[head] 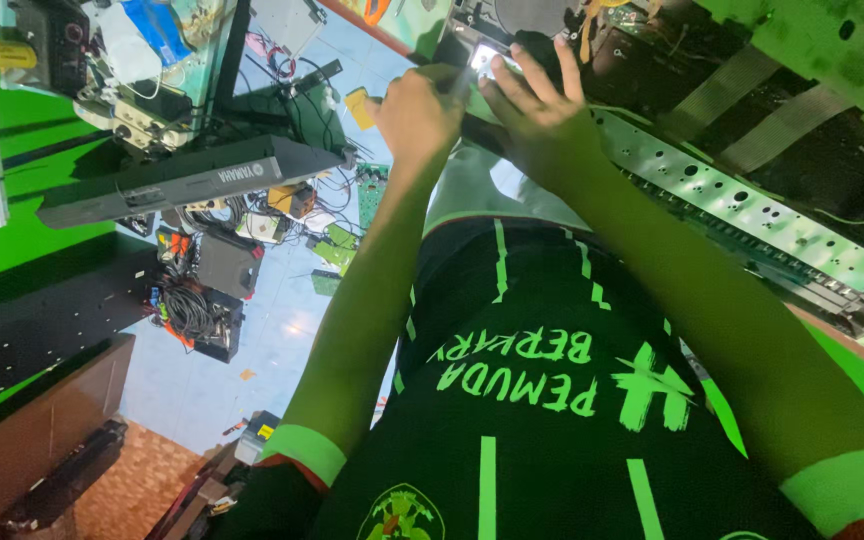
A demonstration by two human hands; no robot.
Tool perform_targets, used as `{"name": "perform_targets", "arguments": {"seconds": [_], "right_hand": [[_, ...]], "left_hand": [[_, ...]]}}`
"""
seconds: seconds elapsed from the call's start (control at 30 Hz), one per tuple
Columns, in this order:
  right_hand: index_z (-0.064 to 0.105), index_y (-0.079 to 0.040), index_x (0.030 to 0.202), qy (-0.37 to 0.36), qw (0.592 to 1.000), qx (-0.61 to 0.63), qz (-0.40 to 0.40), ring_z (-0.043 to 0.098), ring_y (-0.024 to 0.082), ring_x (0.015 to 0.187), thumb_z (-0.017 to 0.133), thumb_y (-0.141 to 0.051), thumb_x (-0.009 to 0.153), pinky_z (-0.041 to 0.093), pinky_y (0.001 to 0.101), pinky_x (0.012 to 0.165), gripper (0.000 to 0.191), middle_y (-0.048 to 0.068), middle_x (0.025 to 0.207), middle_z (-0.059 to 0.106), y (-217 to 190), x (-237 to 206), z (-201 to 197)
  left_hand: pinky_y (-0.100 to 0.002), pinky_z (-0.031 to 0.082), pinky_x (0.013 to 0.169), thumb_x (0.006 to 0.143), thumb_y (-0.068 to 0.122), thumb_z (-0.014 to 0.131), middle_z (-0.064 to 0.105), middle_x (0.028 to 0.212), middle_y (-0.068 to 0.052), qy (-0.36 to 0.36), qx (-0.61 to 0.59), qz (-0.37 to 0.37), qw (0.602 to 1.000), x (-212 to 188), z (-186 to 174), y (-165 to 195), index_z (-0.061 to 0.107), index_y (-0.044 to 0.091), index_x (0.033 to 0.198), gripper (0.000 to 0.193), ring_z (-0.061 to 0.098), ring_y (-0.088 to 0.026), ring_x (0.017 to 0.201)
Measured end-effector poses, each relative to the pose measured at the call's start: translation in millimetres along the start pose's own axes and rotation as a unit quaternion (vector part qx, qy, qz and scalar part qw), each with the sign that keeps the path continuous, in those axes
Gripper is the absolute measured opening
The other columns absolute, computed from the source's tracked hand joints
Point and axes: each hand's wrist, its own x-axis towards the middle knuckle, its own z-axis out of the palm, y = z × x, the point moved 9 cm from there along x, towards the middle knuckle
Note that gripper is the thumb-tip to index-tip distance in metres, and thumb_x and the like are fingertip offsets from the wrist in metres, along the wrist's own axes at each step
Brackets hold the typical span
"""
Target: The person handles small components from a bowl and uses a screwdriver on an open electronic keyboard.
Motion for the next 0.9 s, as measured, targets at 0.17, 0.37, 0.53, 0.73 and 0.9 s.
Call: {"name": "perform_targets", "arguments": {"seconds": [0.17,0.37,0.53,0.73,0.9], "right_hand": [[0.069,-0.003,0.135,0.008,1.0,0.018,0.011,0.054,0.031,0.147,0.075,-0.011,0.095,0.028,0.0634,0.125,0.041,0.014,0.148,0.064,-0.1,-0.3,-1.0],[0.07,0.0,0.133,0.019,0.999,0.032,0.01,0.059,0.029,0.144,0.069,-0.005,0.101,0.033,0.0551,0.128,0.033,0.017,0.146,0.066,-0.1,-1.6,5.4],[0.072,-0.001,0.136,0.017,1.0,-0.004,0.0,0.061,0.029,0.142,0.067,-0.008,0.097,0.032,0.055,0.127,0.04,0.017,0.147,0.066,-3.1,-4.4,11.8],[0.075,0.0,0.126,-0.002,0.999,-0.048,0.021,0.06,0.03,0.142,0.063,-0.011,0.098,0.032,0.0558,0.127,0.033,0.018,0.146,0.066,-9.4,-4.3,16.5],[0.072,-0.004,0.134,-0.009,0.997,-0.069,0.04,0.052,0.028,0.148,0.061,-0.01,0.105,0.025,0.0561,0.129,0.031,0.015,0.15,0.063,-16.9,-0.3,13.7]], "left_hand": [[-0.054,0.036,0.093,0.075,0.028,0.081,0.078,0.091,-0.001,-0.002,0.005,0.007,1.0,1.3,4.7,-2.3,0.082,0.027,0.099,0.025,0.068,-0.025,0.097],[-0.053,0.036,0.094,0.078,0.036,0.081,0.078,0.089,-0.003,-0.002,0.013,-0.006,1.0,4.0,15.2,-10.7,0.082,0.027,0.102,0.025,0.067,-0.025,0.099],[-0.053,0.036,0.094,0.078,0.03,0.074,0.078,0.097,-0.004,0.002,0.004,0.01,1.0,2.7,18.9,-10.5,0.083,0.028,0.102,0.026,0.066,-0.026,0.104],[-0.054,0.036,0.095,0.091,0.026,0.07,0.072,0.113,-0.007,0.037,0.001,0.132,0.991,-21.9,1.4,11.4,0.072,0.012,0.12,0.031,0.059,-0.03,0.112],[-0.053,0.037,0.091,0.092,0.026,0.07,0.067,0.127,0.0,0.051,0.112,0.297,0.947,-40.8,-16.2,18.8,0.069,0.022,0.122,0.03,0.055,-0.026,0.113]]}}
